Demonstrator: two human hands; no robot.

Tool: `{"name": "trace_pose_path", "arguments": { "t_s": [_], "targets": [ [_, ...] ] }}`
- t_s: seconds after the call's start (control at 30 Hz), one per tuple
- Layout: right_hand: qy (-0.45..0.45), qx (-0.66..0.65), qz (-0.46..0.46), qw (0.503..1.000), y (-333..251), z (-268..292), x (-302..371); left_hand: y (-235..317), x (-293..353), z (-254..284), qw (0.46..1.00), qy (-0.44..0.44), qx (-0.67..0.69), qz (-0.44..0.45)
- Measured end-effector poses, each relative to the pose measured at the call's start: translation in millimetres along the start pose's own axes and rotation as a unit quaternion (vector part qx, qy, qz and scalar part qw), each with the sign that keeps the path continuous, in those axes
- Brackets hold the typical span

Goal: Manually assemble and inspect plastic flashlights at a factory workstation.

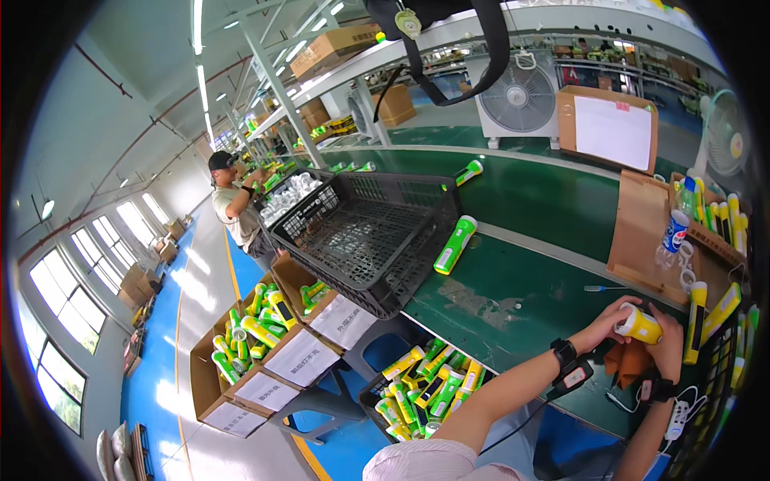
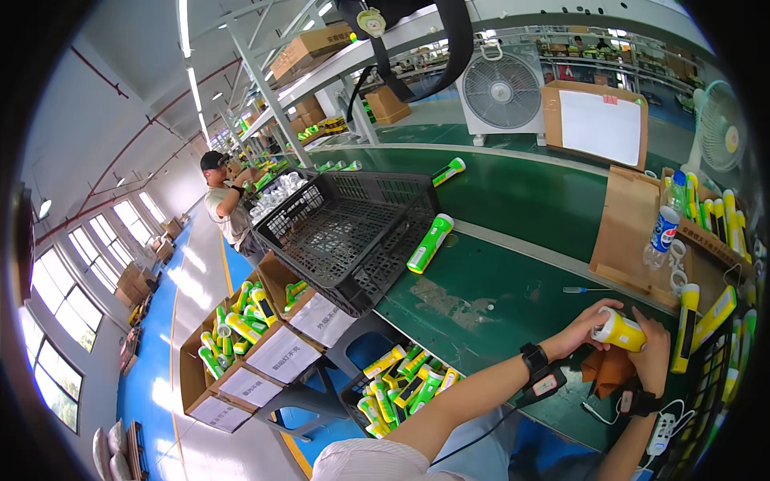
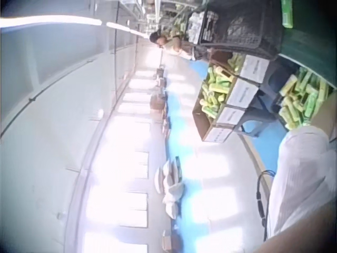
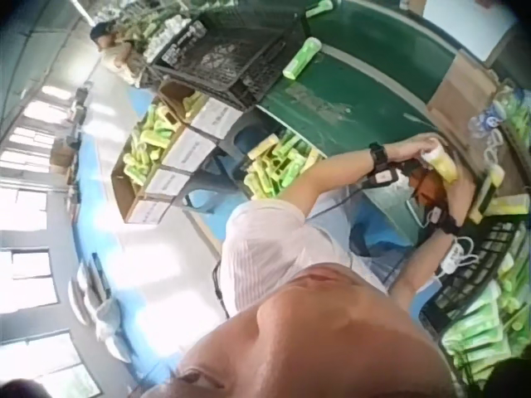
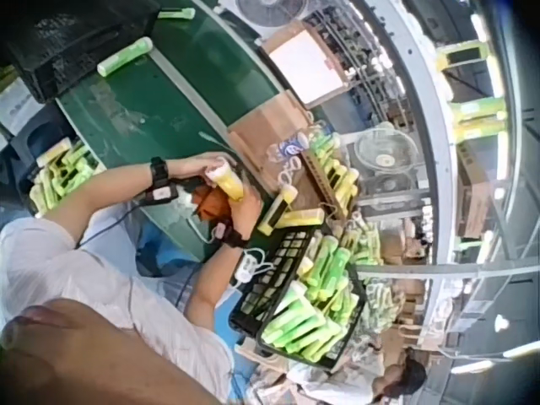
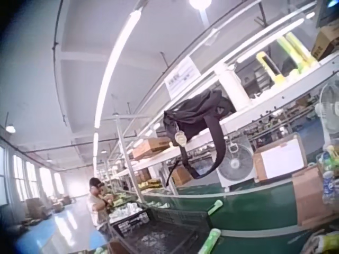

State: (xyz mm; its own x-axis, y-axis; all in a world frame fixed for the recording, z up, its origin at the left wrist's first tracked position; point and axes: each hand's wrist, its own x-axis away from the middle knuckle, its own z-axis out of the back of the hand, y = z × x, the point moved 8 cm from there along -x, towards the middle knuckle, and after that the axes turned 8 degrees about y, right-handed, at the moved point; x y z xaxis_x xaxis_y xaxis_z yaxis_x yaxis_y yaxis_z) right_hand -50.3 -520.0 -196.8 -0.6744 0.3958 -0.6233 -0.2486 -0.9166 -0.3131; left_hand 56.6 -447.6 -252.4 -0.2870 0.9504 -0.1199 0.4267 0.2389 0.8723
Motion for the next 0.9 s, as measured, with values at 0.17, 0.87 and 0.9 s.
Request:
{"name": "trace_pose_path", "arguments": {
  "t_s": [0.17, 0.87, 0.9],
  "targets": [
    [0.001, -0.103, -0.166, 0.981, 6.3, 13.7, -5.0, 7.9, -7.3, 5.1, 0.995, 0.078, 0.048, -0.038],
    [-0.128, -0.176, -0.152, 0.964, 0.6, -13.8, 4.8, 8.6, -8.9, 12.6, 0.987, 0.068, 0.125, -0.070],
    [-0.132, -0.189, -0.167, 0.959, 1.8, -16.9, 5.0, 7.8, -8.1, 10.6, 0.987, 0.072, 0.123, -0.076]
  ]
}}
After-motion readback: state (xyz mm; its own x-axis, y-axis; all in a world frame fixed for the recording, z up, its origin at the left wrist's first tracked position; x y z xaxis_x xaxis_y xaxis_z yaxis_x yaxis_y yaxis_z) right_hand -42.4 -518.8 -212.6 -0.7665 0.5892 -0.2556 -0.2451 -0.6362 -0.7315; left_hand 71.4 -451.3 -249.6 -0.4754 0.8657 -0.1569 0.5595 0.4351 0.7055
